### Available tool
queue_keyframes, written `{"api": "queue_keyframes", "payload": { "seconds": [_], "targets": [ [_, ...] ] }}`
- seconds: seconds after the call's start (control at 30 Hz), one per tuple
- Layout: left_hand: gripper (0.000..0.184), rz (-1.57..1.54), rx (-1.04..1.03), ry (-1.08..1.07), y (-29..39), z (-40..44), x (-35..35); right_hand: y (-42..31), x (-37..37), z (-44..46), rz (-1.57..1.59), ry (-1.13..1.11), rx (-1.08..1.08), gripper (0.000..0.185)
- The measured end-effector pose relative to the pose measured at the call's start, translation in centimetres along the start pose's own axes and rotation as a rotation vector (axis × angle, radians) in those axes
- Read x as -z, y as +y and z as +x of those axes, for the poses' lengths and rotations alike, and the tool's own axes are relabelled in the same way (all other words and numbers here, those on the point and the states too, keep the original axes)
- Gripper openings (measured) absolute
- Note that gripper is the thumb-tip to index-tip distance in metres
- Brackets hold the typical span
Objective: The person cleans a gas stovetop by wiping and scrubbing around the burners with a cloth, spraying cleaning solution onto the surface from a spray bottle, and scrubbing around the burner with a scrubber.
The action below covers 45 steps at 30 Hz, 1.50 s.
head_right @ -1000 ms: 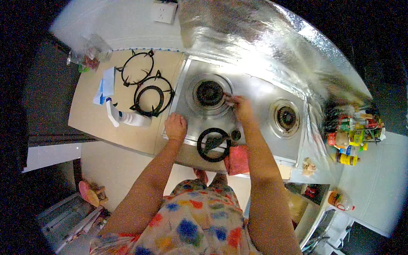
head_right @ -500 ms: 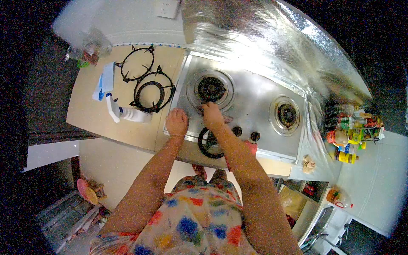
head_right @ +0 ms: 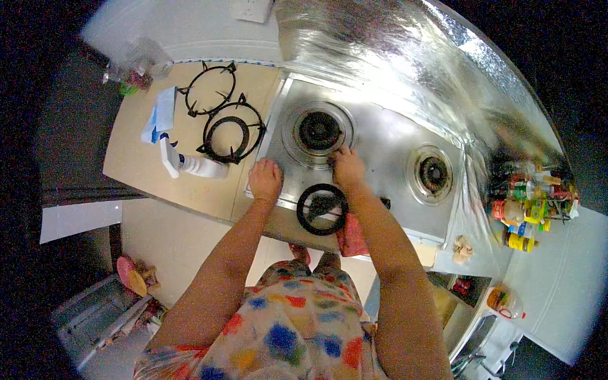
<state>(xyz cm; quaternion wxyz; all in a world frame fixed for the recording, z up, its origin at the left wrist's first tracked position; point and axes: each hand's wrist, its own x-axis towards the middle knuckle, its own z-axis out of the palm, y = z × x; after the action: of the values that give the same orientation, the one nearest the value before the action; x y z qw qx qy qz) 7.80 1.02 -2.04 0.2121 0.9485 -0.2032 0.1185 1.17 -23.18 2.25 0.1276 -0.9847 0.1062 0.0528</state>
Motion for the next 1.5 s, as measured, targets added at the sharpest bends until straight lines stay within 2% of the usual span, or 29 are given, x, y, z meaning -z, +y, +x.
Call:
{"api": "queue_keyframes", "payload": {
  "seconds": [0.07, 0.2, 0.3, 0.37, 0.4, 0.47, 0.57, 0.67, 0.77, 0.87, 0.97, 1.07, 1.27, 1.5],
  "targets": [
    [0.012, 0.006, 0.001, -0.004, 0.1, 0.0, 0.0, 0.8, 0.1, 0.4, -0.039, 0.027, -0.043, 0.030],
    [0.012, -0.024, 0.004, 0.016, 0.1, 0.0, 0.1, 3.0, 1.2, 2.5, -0.156, -0.040, 0.002, 0.025],
    [0.012, -0.030, -0.025, 0.124, 0.4, -0.1, 0.4, 2.9, 1.0, 2.6, -0.191, -0.073, -0.004, 0.025],
    [0.020, -0.054, 0.047, -0.015, 0.7, -0.1, 1.3, 2.5, 0.3, 2.8, -0.221, -0.124, -0.017, 0.023],
    [0.025, -0.068, 0.085, -0.084, 0.9, -0.1, 1.6, 1.9, 0.4, 2.5, -0.253, -0.123, 0.044, 0.022],
    [0.024, -0.049, 0.071, -0.078, 0.7, -0.1, 1.3, 0.0, 0.8, 1.5, -0.314, -0.122, 0.170, 0.020],
    [0.015, -0.044, 0.026, -0.004, 0.4, 0.0, 0.5, -2.3, -0.1, 1.6, -0.125, -0.186, 0.249, 0.018],
    [0.012, -0.037, 0.021, -0.006, 0.4, 0.3, 0.7, -5.2, -1.5, 1.8, 0.023, -0.075, 0.266, 0.021],
    [0.012, -0.031, 0.020, 0.004, 0.3, 0.1, 0.6, -7.2, -1.5, 4.3, 0.209, -0.213, 0.175, 0.024],
    [0.014, -0.042, 0.048, -0.047, 0.5, 0.2, 0.8, -9.6, -0.1, 5.9, 0.299, 0.087, 0.228, 0.027],
    [0.016, -0.053, 0.067, -0.073, 0.5, 0.2, 1.0, -10.5, -0.7, 7.9, 0.086, 0.271, 0.341, 0.027],
    [0.016, -0.064, 0.062, -0.058, 0.5, 0.2, 0.8, -10.0, -4.0, 9.5, -0.146, 0.234, 0.381, 0.030],
    [0.015, -0.029, 0.048, -0.035, 0.5, 0.0, 0.5, -9.7, -3.6, 6.8, -0.092, 0.246, 0.381, 0.032],
    [0.016, -0.054, 0.049, -0.029, 0.3, -0.1, 0.2, -7.0, -1.5, 2.0, 0.001, 0.042, 0.427, 0.031]
  ]
}}
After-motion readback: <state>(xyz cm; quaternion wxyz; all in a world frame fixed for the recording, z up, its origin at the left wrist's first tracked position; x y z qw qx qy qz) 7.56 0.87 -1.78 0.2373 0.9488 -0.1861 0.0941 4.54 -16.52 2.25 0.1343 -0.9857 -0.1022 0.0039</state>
